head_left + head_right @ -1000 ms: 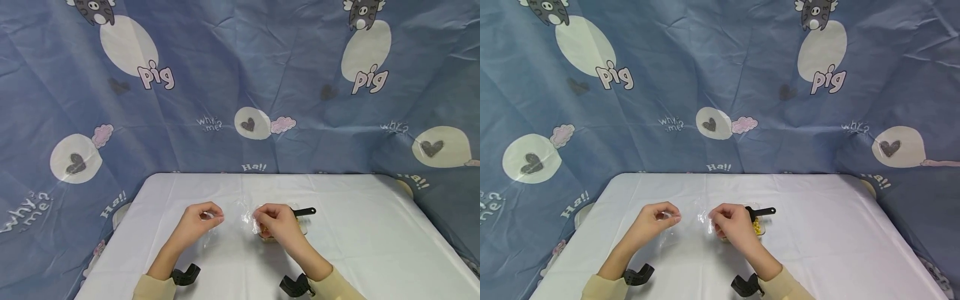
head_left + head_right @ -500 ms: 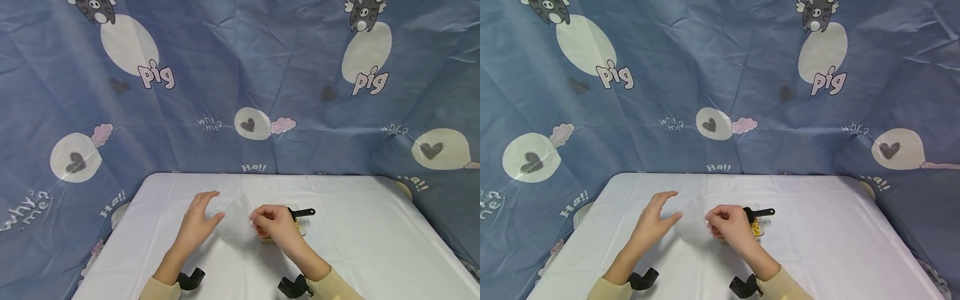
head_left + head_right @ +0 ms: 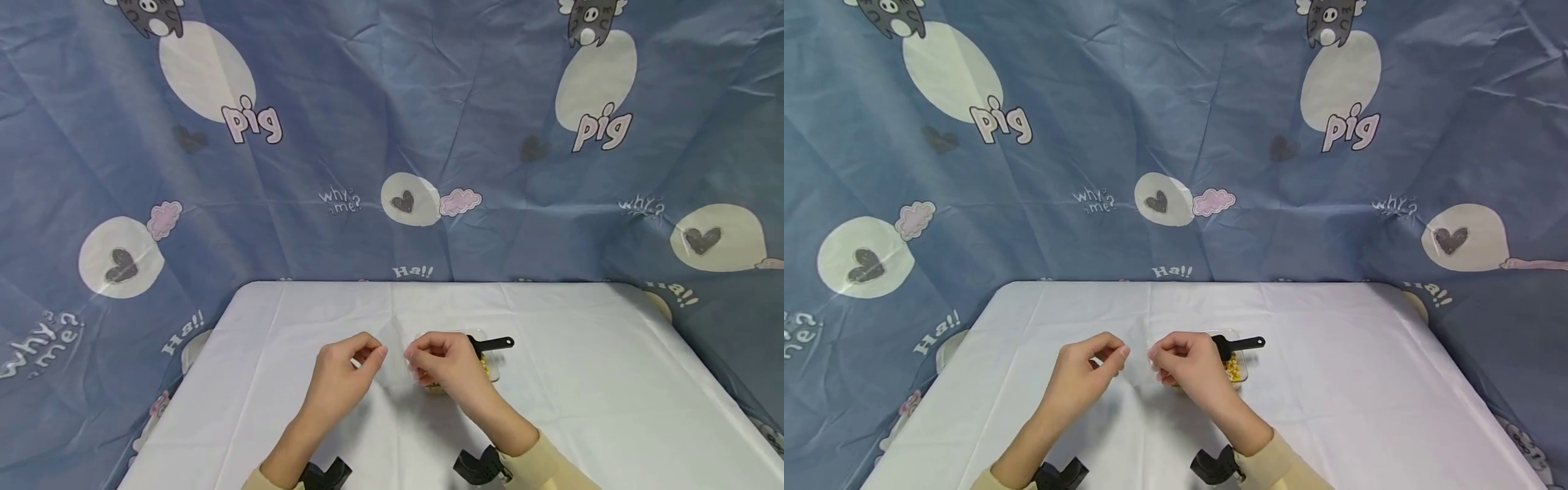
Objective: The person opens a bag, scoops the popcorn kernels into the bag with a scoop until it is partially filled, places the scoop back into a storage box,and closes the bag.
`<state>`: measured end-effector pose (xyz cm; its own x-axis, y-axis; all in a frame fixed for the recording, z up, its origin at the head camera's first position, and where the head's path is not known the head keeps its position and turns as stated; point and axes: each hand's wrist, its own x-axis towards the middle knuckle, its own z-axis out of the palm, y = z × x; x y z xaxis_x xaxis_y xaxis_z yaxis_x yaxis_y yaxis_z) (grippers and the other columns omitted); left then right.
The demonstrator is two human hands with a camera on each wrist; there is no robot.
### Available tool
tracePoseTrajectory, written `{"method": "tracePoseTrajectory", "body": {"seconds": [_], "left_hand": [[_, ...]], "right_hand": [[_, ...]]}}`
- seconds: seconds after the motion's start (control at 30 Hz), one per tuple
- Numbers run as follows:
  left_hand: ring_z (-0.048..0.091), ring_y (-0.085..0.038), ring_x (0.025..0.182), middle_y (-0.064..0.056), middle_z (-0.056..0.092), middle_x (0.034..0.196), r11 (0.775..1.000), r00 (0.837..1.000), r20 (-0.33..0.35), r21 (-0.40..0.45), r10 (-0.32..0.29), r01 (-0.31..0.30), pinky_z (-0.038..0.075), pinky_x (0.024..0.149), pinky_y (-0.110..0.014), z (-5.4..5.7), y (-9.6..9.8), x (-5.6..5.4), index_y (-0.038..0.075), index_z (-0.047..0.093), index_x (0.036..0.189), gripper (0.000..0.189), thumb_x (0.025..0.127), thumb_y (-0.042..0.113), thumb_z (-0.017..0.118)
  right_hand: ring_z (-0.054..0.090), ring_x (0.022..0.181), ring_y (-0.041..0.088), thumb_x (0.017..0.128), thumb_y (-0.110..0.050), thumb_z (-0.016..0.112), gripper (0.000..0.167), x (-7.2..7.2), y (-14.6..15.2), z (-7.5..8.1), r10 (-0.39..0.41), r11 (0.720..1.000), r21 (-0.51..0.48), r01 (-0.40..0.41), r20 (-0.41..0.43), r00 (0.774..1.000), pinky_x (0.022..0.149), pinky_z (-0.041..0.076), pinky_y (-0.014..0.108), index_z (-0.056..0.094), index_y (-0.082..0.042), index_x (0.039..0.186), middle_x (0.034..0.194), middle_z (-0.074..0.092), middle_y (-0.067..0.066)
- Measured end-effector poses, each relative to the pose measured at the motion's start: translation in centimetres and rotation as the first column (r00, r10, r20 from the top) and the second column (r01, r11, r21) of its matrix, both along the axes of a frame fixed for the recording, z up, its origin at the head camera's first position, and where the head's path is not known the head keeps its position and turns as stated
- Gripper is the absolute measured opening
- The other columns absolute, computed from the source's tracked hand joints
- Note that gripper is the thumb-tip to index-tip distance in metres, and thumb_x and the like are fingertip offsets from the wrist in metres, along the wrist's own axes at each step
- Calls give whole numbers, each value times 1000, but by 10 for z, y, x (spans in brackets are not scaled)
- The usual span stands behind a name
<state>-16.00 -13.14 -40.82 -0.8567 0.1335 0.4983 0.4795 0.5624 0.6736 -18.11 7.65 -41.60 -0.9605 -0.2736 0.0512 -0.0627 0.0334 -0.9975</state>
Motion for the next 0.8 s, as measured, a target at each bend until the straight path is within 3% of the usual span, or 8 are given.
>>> {"method": "tracePoseTrajectory", "body": {"seconds": [0.2,0.43,0.57,0.7,0.8], "left_hand": [[64,-11,61,12,64,67,992,975,206,108,-80,58,50,51,-29,0,8,2,28,69,80,21,97,16,69],[67,-25,59,-2,68,68,976,911,384,203,-153,78,55,52,-33,-2,9,2,17,72,81,24,98,33,68],[69,-30,62,-6,68,71,962,887,418,258,-196,91,57,54,-35,-3,9,0,15,72,80,24,97,32,70],[69,-32,64,-7,68,74,959,884,423,270,-199,87,57,55,-34,-3,9,0,12,72,80,24,96,29,70],[69,-27,62,-8,69,75,959,881,429,271,-199,84,57,57,-33,-1,10,2,12,72,79,24,96,29,70]], "right_hand": [[62,60,17,87,-7,77,7,1,-2,-3,50,999,18,-49,-24,998,58,55,30,75,0,88,73,68,11],[64,61,17,87,-14,80,11,2,-4,-5,94,995,34,-92,-50,994,59,56,30,76,-4,89,74,68,11],[63,61,17,87,-11,80,8,3,-5,-5,115,993,36,-113,-55,992,60,55,28,76,-4,90,74,68,10],[63,61,16,87,-9,79,8,4,-5,-5,134,991,28,-132,-55,989,60,55,27,77,-3,92,75,69,10],[63,62,16,86,-7,78,9,4,-5,-5,145,989,23,-144,-47,988,59,54,28,76,-1,92,75,69,12]]}}
